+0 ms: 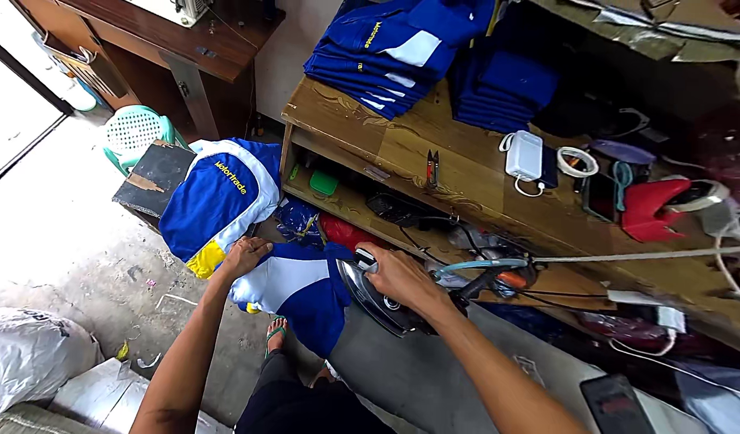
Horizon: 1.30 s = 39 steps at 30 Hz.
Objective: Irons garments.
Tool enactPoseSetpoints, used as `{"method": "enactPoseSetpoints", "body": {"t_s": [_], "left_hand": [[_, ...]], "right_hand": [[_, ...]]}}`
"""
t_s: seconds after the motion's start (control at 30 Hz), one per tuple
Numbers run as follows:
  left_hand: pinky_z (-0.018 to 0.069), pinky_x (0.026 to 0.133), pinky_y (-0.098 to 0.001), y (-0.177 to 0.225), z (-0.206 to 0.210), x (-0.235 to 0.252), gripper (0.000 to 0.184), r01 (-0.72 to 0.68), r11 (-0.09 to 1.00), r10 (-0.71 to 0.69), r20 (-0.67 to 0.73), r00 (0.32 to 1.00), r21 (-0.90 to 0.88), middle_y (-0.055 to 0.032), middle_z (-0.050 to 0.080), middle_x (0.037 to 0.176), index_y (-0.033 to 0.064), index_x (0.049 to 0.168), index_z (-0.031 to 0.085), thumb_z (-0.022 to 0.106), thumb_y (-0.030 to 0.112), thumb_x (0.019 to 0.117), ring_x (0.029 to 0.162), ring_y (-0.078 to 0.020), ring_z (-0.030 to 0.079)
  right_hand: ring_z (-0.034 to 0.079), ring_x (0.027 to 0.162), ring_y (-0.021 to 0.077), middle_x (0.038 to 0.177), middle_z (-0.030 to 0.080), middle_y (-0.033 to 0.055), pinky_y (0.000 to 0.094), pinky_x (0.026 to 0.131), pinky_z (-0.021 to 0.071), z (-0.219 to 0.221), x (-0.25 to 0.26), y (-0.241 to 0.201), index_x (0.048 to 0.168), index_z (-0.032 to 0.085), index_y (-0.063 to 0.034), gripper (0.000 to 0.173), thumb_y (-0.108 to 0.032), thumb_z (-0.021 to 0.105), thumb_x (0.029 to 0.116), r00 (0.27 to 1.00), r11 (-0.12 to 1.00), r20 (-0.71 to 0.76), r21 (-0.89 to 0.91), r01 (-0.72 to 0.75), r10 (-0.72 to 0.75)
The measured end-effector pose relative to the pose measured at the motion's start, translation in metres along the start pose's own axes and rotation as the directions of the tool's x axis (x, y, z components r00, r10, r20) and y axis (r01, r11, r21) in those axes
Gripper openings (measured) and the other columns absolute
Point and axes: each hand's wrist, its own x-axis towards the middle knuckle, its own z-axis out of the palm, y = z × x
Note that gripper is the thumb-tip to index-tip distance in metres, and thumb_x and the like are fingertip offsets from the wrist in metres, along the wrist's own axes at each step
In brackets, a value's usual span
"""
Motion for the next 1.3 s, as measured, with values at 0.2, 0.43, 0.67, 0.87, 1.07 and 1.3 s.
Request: {"method": "enactPoseSetpoints", "body": {"t_s": [0.2, 0.43, 0.67, 0.87, 1.07, 1.3], "left_hand": [[0.0358, 0.116, -0.0476, 0.005, -0.001, 0.001, 0.046, 0.017, 0.999, -0.016, 0.020, 1.000, -0.045, -0.0121, 0.069, 0.131, 0.0079, 0.124, 0.073, 0.044, 0.039, 0.1084, 0.133, -0.0248, 0.056], [0.0346, 0.119, -0.0560, -0.014, -0.008, -0.019, 0.065, 0.127, 0.987, -0.151, -0.300, 0.942, -0.099, -0.0190, 0.054, 0.149, 0.0110, 0.150, 0.052, 0.062, 0.050, 0.0981, 0.141, -0.0349, 0.048], [0.0537, 0.095, -0.0503, -0.072, 0.029, -0.095, 0.062, 0.375, 0.468, -0.647, -0.021, 0.762, -0.800, -0.0195, 0.067, 0.124, 0.0008, 0.139, 0.054, 0.056, 0.051, 0.1028, 0.112, -0.0296, 0.066], [0.0615, 0.080, -0.0378, -0.065, 0.022, -0.075, 0.029, -0.022, 0.379, -0.509, -0.229, 0.830, -0.925, -0.0119, 0.073, 0.102, -0.0012, 0.126, 0.058, 0.046, 0.021, 0.1103, 0.089, -0.0193, 0.073], [0.0615, 0.077, -0.0409, -0.070, 0.019, -0.074, 0.028, 0.122, 0.513, -0.620, -0.268, 0.737, -0.850, -0.0156, 0.072, 0.099, -0.0029, 0.118, 0.063, 0.056, 0.022, 0.1066, 0.084, -0.0219, 0.072], [0.0334, 0.118, -0.0580, -0.003, 0.008, -0.061, 0.036, -0.098, 0.990, 0.137, -0.535, 0.834, 0.102, -0.0052, 0.068, 0.134, 0.0137, 0.124, 0.074, 0.046, 0.029, 0.1066, 0.138, -0.0284, 0.052]], "right_hand": [[0.070, 0.096, 0.0403, 0.106, 0.073, 0.0175, 0.0618, 0.080, 0.0539, -0.003, -0.007, -0.046, 0.145, 0.055, -0.0273, 0.054, -0.019, 0.064, 0.0926, 0.985, 0.984, 0.010, 0.018, 0.175, -0.175], [0.070, 0.094, 0.0407, 0.102, 0.071, 0.0178, 0.0596, 0.075, 0.0535, 0.023, 0.012, -0.110, 0.145, 0.051, -0.0256, 0.054, -0.014, 0.060, 0.0932, 0.955, 0.957, 0.085, -0.037, 0.288, -0.284], [0.070, 0.090, 0.0400, 0.098, 0.071, 0.0170, 0.0590, 0.074, 0.0533, 0.025, 0.010, -0.105, 0.146, 0.051, -0.0271, 0.055, -0.017, 0.061, 0.0928, 0.944, 0.943, 0.099, -0.074, 0.323, -0.315], [0.070, 0.094, 0.0420, 0.102, 0.071, 0.0197, 0.0589, 0.075, 0.0532, 0.033, 0.017, -0.167, 0.143, 0.052, -0.0205, 0.051, -0.008, 0.059, 0.0936, 0.909, 0.902, 0.175, -0.151, 0.404, -0.378], [0.070, 0.089, 0.0430, 0.098, 0.071, 0.0202, 0.0607, 0.071, 0.0526, 0.036, 0.003, -0.141, 0.145, 0.052, -0.0239, 0.056, -0.012, 0.061, 0.0917, 0.911, 0.904, 0.155, -0.142, 0.403, -0.381], [0.071, 0.085, 0.0390, 0.095, 0.073, 0.0164, 0.0579, 0.072, 0.0547, 0.031, -0.008, -0.078, 0.149, 0.052, -0.0269, 0.058, -0.018, 0.063, 0.0925, 0.973, 0.970, 0.003, -0.086, 0.229, -0.230]]}}
